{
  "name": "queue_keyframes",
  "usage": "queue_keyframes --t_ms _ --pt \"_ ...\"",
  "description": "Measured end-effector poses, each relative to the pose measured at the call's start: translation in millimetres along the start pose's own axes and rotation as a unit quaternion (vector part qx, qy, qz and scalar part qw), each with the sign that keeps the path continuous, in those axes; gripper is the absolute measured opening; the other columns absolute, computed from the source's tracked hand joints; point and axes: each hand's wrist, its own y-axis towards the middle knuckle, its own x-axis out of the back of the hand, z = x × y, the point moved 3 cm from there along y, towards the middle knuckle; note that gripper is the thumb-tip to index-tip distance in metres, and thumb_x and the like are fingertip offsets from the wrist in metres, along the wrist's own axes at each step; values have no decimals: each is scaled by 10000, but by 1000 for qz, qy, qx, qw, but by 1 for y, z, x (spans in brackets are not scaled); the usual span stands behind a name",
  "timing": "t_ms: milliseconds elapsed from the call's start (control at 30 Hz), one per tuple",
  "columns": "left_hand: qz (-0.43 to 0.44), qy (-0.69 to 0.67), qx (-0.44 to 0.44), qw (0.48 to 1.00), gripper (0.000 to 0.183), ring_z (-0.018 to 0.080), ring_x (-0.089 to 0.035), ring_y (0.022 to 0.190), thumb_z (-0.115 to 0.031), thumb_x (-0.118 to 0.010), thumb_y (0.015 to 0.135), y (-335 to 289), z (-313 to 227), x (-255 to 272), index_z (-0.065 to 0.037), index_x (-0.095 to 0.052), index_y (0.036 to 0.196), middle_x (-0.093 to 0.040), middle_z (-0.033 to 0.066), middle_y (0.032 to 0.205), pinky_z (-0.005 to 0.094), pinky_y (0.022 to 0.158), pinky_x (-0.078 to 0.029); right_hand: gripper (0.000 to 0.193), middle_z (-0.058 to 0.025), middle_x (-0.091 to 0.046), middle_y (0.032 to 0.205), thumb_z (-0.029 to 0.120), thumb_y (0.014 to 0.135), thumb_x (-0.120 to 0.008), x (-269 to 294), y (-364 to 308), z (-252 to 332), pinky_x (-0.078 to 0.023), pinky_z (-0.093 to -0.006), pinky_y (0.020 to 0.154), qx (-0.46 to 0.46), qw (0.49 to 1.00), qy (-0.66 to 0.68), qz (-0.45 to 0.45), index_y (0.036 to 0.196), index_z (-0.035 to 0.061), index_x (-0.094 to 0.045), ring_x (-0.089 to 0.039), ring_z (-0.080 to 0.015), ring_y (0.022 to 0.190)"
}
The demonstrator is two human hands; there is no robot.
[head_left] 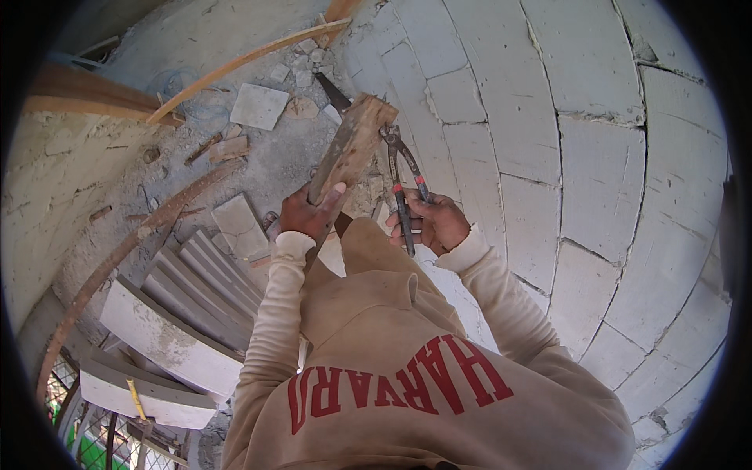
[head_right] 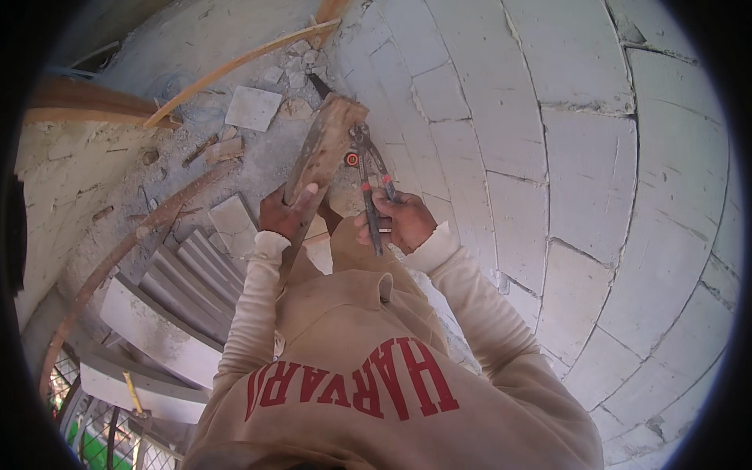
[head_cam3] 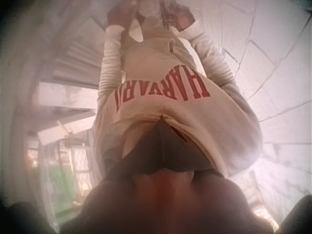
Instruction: The person measures a wooden plank with a tape measure, then uses a hammer to repeatedly strike the plank, breaking it into smaller pieces. The person also uses pliers to remove nails from the broken wood.
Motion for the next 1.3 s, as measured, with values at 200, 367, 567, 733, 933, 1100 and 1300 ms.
queue_keyframes --t_ms 200,367,567,733,933,1100,1300 --pt "-24 18 -7 1000 757 354 -759 982 -659 -752 857 3 5 -4 18 -742 1196 -777 232 1030 425 909 -561 490 -185 -678 979 357 1079 -549 -5 -14 62 -597 -579 907 -131 986 -96 27 1437 24 -508 -720 -389 935" --pt "-17 5 12 1000 772 394 -744 1024 -673 -731 867 -1 0 -1 25 -738 1196 -765 258 1051 447 927 -554 339 -64 -563 765 338 1040 -626 -19 13 4 -517 -431 601 -126 991 -39 -15 1118 8 -616 -582 -224 648" --pt "-9 48 10 999 706 442 -727 996 -623 -691 925 4 -4 0 33 -730 1184 -755 277 1018 470 908 -553 118 -64 -580 752 137 998 -631 -54 39 -51 -517 -429 536 11 993 73 -96 990 21 -610 -579 -217 576" --pt "41 3 39 998 670 428 -733 927 -594 -661 961 9 5 -3 29 -716 1200 -759 260 953 468 874 -559 104 -82 -574 727 80 1000 -607 -71 82 -100 -504 -386 505 160 975 59 -144 922 13 -595 -570 -211 551" --pt "12 20 21 1000 759 458 -722 950 -699 -641 915 2 -5 0 18 -744 1139 -749 272 942 490 886 -546 228 -100 -624 748 201 1029 -607 -54 75 -94 -545 -380 560 221 972 27 -78 974 -17 -638 -620 -214 590" --pt "-5 44 18 999 794 467 -716 944 -723 -643 899 3 6 -5 27 -741 1138 -748 274 942 496 886 -545 323 -129 -694 946 214 1052 -597 -12 32 -60 -573 -350 670 120 989 -39 -70 1268 -25 -567 -688 -218 721" --pt "-4 55 4 998 780 404 -733 913 -716 -667 895 5 6 -3 9 -749 1169 -758 255 957 461 873 -546 596 -162 -704 1174 275 1070 -605 5 -8 13 -609 -363 862 63 963 -254 -58 1573 30 -398 -728 -241 948"
